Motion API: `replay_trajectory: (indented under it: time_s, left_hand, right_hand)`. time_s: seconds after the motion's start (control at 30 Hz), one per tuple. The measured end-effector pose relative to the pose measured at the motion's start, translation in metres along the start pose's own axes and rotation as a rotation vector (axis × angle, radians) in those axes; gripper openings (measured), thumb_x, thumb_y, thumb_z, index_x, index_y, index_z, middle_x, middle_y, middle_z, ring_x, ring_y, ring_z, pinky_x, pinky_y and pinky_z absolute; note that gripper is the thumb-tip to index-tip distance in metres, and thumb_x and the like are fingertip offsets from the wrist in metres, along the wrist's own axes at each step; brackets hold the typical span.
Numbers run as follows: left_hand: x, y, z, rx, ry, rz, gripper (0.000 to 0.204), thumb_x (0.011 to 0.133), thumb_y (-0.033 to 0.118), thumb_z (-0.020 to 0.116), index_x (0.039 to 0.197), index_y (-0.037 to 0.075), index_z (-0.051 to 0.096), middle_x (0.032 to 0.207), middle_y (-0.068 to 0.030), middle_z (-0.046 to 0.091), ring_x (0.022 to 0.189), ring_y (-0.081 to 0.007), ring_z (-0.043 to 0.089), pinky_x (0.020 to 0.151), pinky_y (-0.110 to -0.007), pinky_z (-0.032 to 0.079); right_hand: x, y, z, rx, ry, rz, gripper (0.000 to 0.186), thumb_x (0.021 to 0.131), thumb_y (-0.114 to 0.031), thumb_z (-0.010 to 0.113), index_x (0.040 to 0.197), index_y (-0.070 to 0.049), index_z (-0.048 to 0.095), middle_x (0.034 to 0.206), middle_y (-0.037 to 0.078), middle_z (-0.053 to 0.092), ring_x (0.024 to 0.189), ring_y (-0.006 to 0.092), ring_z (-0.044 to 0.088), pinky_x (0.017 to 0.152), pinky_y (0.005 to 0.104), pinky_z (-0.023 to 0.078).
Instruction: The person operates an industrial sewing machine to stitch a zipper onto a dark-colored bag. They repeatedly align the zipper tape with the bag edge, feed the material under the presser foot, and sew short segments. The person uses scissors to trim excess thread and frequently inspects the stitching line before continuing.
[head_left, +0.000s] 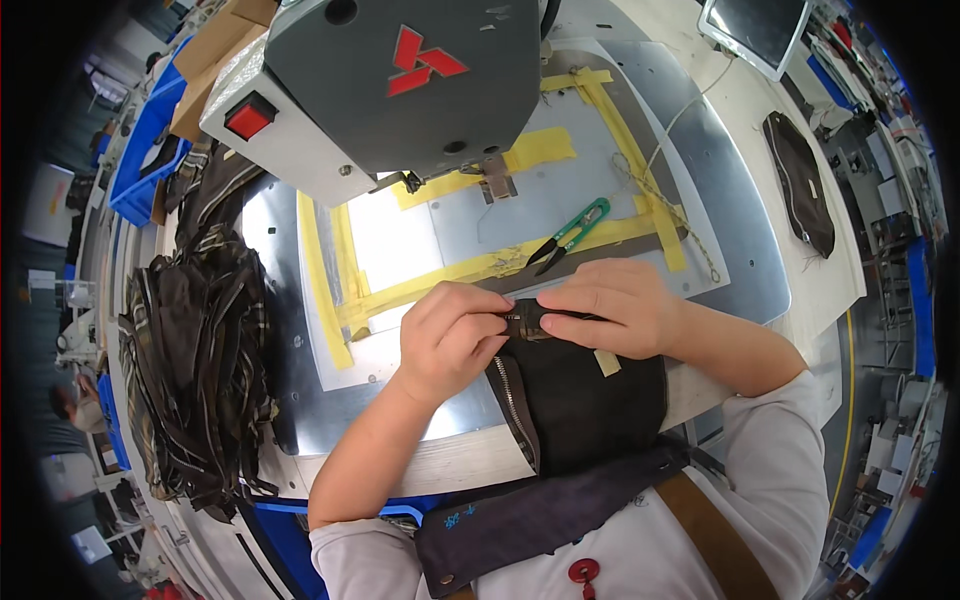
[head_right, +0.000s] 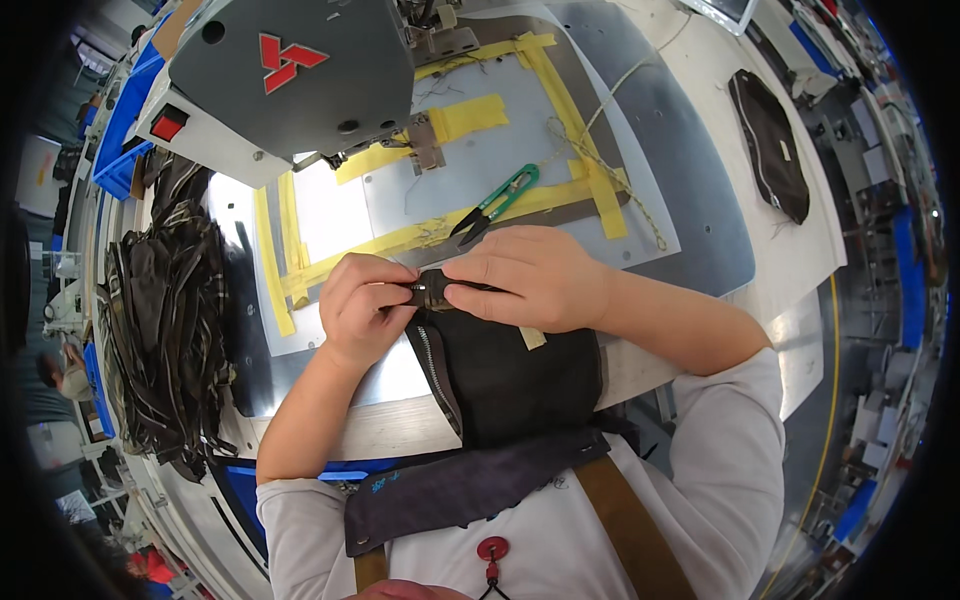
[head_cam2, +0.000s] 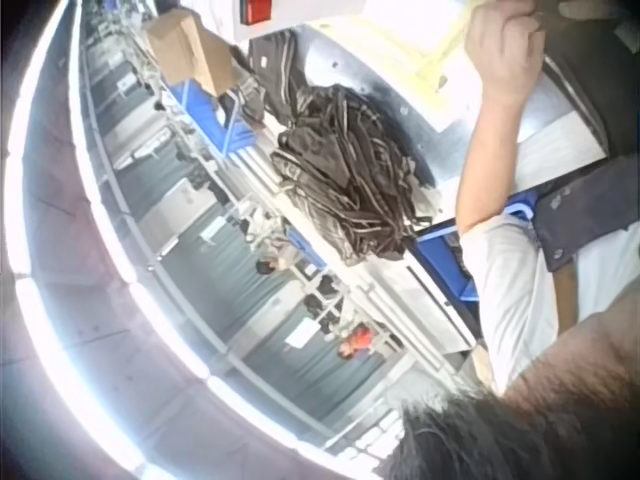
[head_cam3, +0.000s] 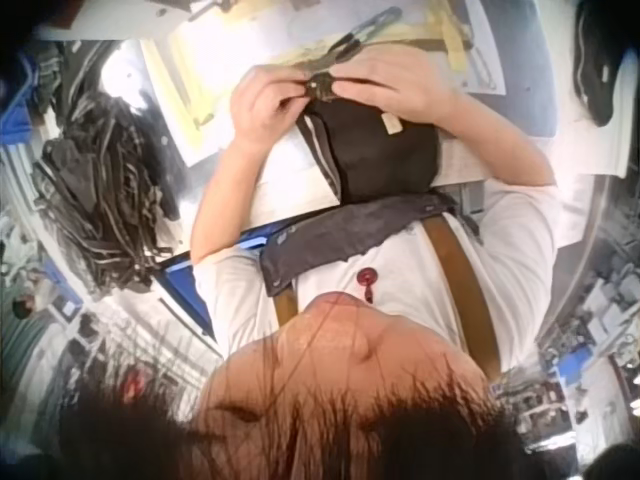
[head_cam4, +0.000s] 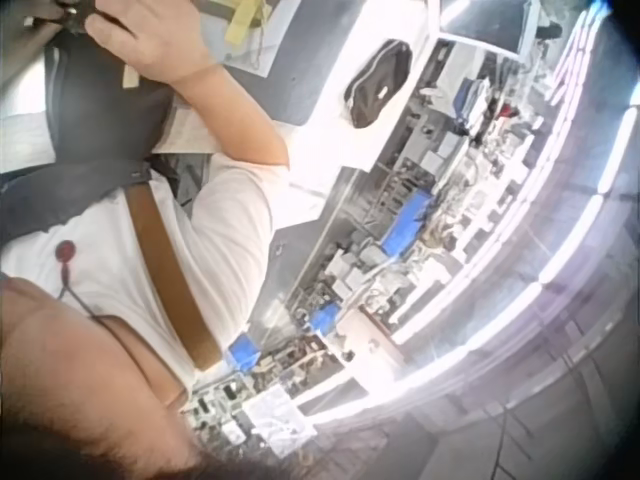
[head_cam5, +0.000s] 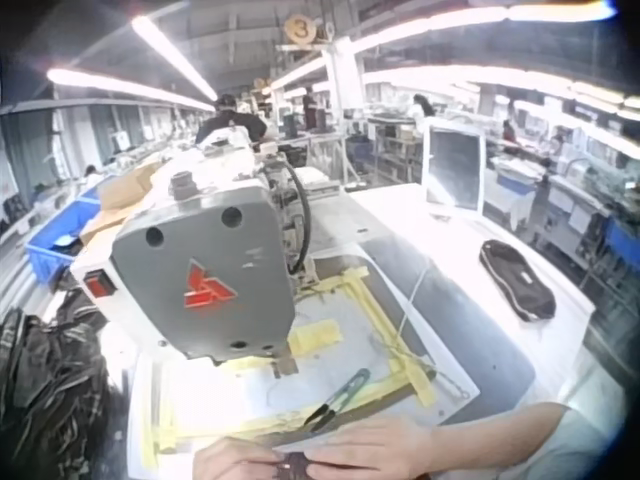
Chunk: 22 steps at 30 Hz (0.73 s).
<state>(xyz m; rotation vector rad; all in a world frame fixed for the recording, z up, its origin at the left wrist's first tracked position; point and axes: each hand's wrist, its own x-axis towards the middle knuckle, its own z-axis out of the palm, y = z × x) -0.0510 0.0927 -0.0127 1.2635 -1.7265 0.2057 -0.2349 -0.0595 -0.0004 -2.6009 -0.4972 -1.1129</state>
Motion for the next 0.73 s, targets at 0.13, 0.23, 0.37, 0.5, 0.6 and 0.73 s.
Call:
replay_trajectory:
  time_s: [0.13,0.23,0.37,0.5,0.6,0.73]
  left_hand:
    - [0.001,0.001,0.003,0.055,-0.005,-0.132,0.033,0.054,0.003,0.078,0.082,0.009,0.062,0.081,-0.0050,0.063,0.068,-0.0226,0.062,0.054,-0.031,0.049]
    - [0.002,0.000,0.003,0.062,-0.067,-0.103,0.038,0.053,0.002,0.078,0.088,0.010,0.065,0.079,-0.0054,0.061,0.068,-0.0236,0.062,0.054,-0.031,0.048]
    - [0.002,-0.001,0.001,0.070,-0.058,-0.098,0.037,0.055,0.000,0.077,0.089,0.010,0.068,0.079,-0.0056,0.060,0.067,-0.0230,0.061,0.055,-0.031,0.048]
    - [-0.005,0.002,0.000,-0.008,0.053,-0.189,0.032,0.057,-0.006,0.072,0.087,0.006,0.069,0.080,-0.0086,0.060,0.070,-0.0231,0.060,0.058,-0.030,0.049]
    - [0.000,0.009,0.006,-0.097,0.029,-0.195,0.033,0.067,-0.003,0.072,0.099,0.003,0.066,0.093,-0.0131,0.061,0.079,-0.0250,0.061,0.065,-0.030,0.051]
    - [-0.005,0.011,0.013,-0.236,-0.049,-0.308,0.043,0.077,0.008,0.073,0.118,0.005,0.059,0.110,-0.0153,0.060,0.095,-0.0289,0.061,0.070,-0.033,0.054]
  right_hand:
    - [-0.004,-0.001,0.002,-0.081,0.012,-0.036,0.027,0.074,-0.011,0.071,0.101,-0.009,0.068,0.102,0.008,0.067,0.080,0.0227,0.065,0.070,0.0321,0.055]
    - [-0.004,0.001,-0.001,-0.062,-0.006,-0.011,0.028,0.074,-0.012,0.072,0.101,-0.009,0.067,0.099,0.007,0.068,0.082,0.0215,0.066,0.071,0.0317,0.054]
    - [-0.009,-0.004,-0.002,0.219,-0.026,0.353,0.028,0.078,-0.017,0.074,0.104,-0.010,0.067,0.100,0.006,0.069,0.087,0.0203,0.067,0.074,0.0313,0.054]
    - [-0.026,-0.029,-0.027,0.427,-0.212,0.911,0.030,0.084,-0.019,0.071,0.112,-0.009,0.066,0.101,0.012,0.069,0.089,0.0268,0.067,0.077,0.0353,0.052]
    - [-0.039,-0.047,-0.060,0.508,-0.351,1.098,0.029,0.088,-0.017,0.066,0.115,-0.008,0.066,0.094,0.013,0.069,0.083,0.0262,0.066,0.075,0.0335,0.051]
    - [-0.055,-0.045,-0.113,0.575,-0.033,1.282,0.029,0.091,-0.015,0.063,0.119,-0.008,0.066,0.102,0.011,0.071,0.089,0.0227,0.068,0.082,0.0298,0.051]
